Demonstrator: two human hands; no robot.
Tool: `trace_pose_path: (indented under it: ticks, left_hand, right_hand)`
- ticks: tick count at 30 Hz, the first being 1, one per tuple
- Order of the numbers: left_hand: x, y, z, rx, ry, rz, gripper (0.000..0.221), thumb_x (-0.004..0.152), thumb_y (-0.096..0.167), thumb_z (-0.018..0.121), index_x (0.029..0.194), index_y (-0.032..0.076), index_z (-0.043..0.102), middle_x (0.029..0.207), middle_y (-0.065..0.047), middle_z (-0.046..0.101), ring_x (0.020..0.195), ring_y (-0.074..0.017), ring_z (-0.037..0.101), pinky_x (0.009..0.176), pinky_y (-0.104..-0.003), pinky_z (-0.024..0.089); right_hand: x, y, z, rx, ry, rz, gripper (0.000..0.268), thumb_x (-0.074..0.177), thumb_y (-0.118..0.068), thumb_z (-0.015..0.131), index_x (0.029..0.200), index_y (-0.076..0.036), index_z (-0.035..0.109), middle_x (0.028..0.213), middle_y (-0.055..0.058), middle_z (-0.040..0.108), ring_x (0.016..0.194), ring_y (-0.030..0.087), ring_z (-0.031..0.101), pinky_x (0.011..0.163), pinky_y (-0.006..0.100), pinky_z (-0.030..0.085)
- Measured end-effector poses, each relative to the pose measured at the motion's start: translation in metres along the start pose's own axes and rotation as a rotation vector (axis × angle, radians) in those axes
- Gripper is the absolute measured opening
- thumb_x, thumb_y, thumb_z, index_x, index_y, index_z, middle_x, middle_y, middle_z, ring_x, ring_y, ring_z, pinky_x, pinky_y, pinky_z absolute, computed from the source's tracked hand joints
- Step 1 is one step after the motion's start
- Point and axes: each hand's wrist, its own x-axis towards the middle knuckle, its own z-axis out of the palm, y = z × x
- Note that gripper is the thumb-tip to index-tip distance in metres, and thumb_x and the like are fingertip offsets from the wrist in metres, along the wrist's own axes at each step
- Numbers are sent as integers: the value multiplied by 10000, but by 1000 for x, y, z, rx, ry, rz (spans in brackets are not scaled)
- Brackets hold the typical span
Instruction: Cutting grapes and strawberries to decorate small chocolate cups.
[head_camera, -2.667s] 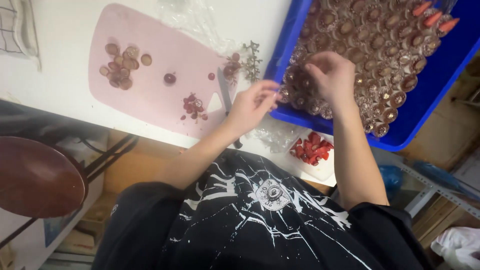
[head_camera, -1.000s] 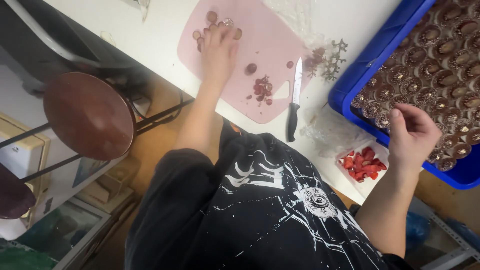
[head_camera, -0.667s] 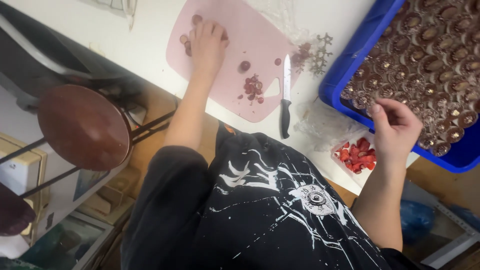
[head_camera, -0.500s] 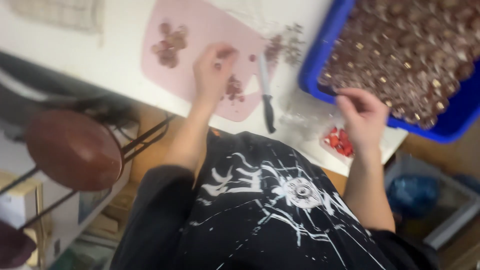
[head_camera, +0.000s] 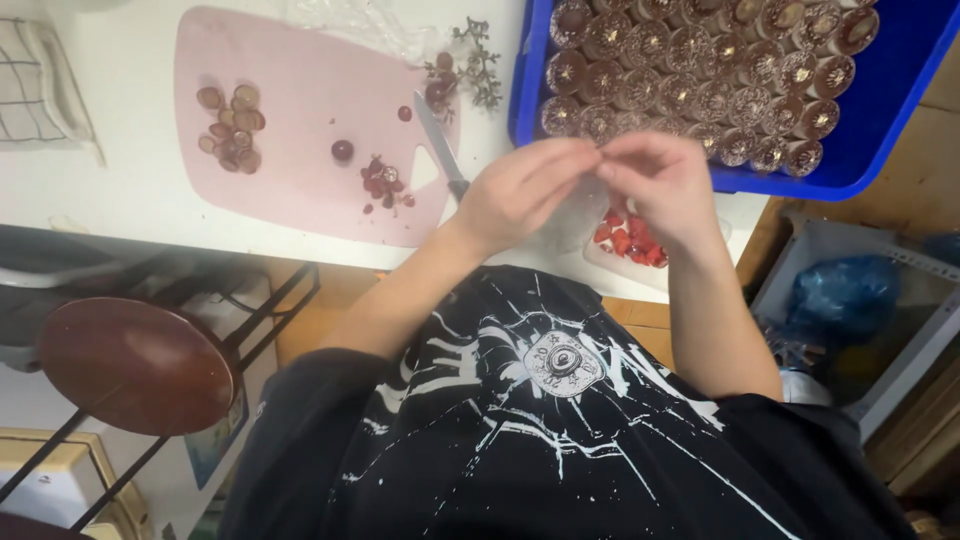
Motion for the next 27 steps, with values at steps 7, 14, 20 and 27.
trace_pose_path:
  ticks: [7, 14, 20, 27]
  left_hand:
    - [-56, -52, -44, 83, 322, -461, 344, 920, 19, 790, 1244, 49, 680, 1275, -106, 667, 1189, -263, 661, 1023, -336, 556]
    - [-145, -114, -141, 618, 439, -644, 373, 957, -3, 761, 1307, 23, 634, 1297, -136, 632, 1229, -309, 597, 1121, -436, 455]
    - [-223, -156, -174, 654, 718, -1003, 414, 950, 70, 716, 1346, 5, 613, 1431, -221, 481, 1272, -355, 543, 1082, -435, 508]
    - [-237, -171, -172, 809, 637, -1041, 452, 997, 171, 770, 1368, -32, 612, 1475, -257, 425, 1306, -377, 478, 1021, -384, 561]
  right_hand:
    - [94, 14, -59, -417, 136, -81, 177, 983, -42, 818, 1123, 14, 724, 893, 46, 743, 673, 91, 634, 561, 244, 488]
    - [136, 24, -66, -910, 56, -403, 261, 911, 37, 854, 1161, 6, 784, 960, 101, 741, 814, 140, 679, 720, 288, 554]
    - [141, 24, -65, -1004, 47, -449, 175, 917, 39, 859, 1069, 20, 775, 994, 113, 756, 811, 164, 690, 714, 299, 552]
    - [147, 25, -66, -1069, 37, -485, 134, 917, 35, 860, 1026, 8, 785, 964, 99, 770, 791, 169, 711, 712, 305, 560]
